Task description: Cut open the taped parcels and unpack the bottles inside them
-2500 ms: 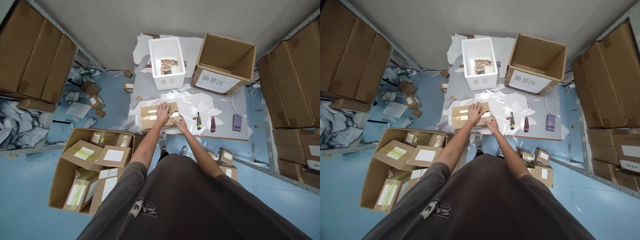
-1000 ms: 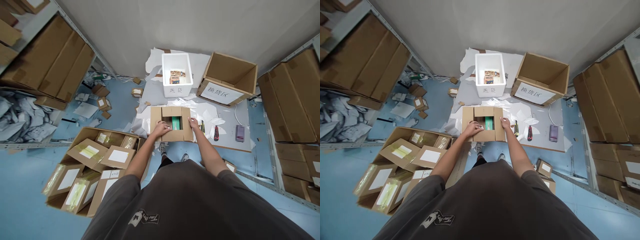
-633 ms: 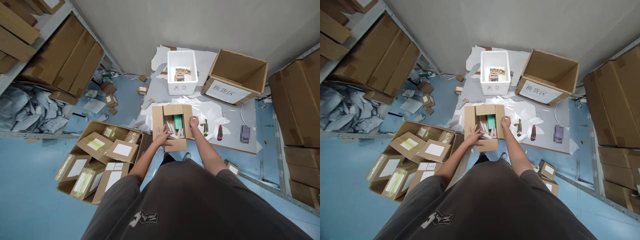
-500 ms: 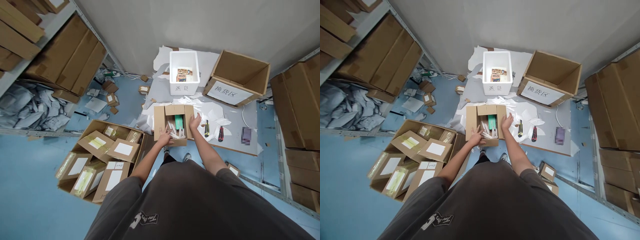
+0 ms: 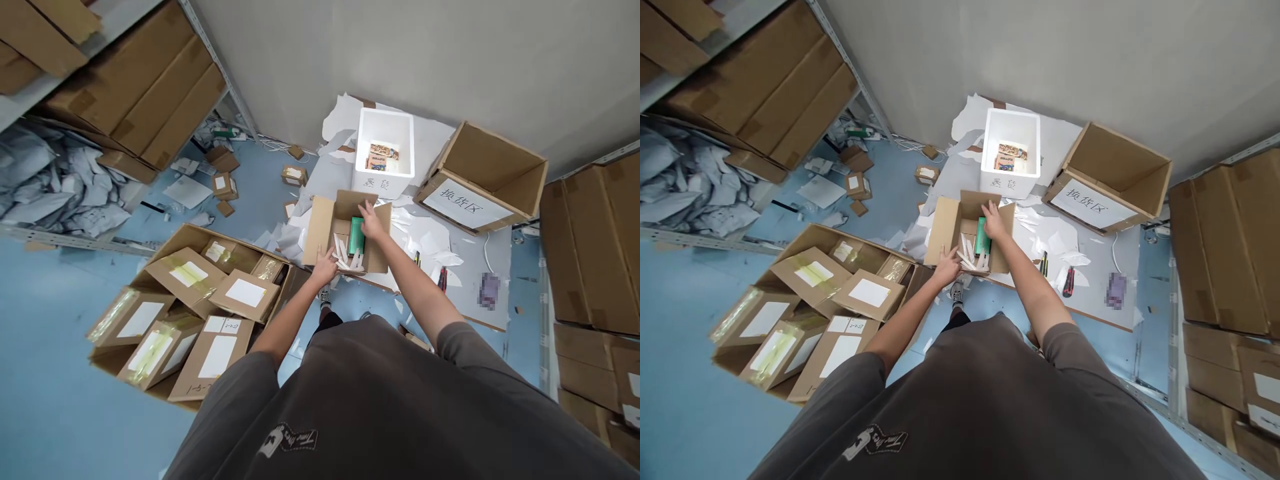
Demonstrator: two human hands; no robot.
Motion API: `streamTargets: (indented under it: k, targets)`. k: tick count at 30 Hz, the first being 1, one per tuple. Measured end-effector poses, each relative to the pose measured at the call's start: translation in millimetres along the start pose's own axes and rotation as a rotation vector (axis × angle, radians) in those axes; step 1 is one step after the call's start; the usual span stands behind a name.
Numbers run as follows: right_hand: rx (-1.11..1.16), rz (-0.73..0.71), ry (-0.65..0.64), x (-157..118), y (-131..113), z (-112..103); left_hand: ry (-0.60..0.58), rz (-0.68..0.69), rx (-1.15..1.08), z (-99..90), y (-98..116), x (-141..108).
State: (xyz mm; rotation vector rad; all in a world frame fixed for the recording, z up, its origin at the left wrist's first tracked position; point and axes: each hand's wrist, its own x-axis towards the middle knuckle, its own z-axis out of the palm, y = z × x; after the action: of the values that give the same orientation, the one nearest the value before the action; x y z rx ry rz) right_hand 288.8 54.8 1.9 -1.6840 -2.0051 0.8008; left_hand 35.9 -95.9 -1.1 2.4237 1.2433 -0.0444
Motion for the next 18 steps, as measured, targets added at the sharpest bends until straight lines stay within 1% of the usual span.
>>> streamTargets:
  k: [2,4,6,10,14,16,18]
  targets:
    - [0.041,0.077,-0.011,19.6,-6.2,2.0,0.016,-0.015,-0.005,-4.9,-13.3,-3.0]
    - [0.044,0.183,-0.015,30.4,-18.5,13.3,0.025,-0.041,-0.015,-9.8,-25.3,-4.9]
    - [-0.020,0.315,-0.061,35.0,-34.2,31.9,0.026,-0.057,-0.013,-13.9,-35.4,-5.3]
    - [-0.180,0.575,-0.220,45.7,-60.1,73.7,0.020,-0.045,0.000,-15.3,-48.2,-5.1]
    - [-0.206,0.759,-0.319,62.3,-66.6,106.5,0.024,-0.044,0.004,-5.5,-53.7,-7.2]
    - [-0.250,0.820,-0.315,65.8,-65.4,117.7,0.019,-0.031,0.021,0.4,-55.9,-8.5]
    - [-0.296,0.805,-0.276,65.2,-64.8,122.8,0.016,-0.013,0.028,4.0,-58.2,-9.5]
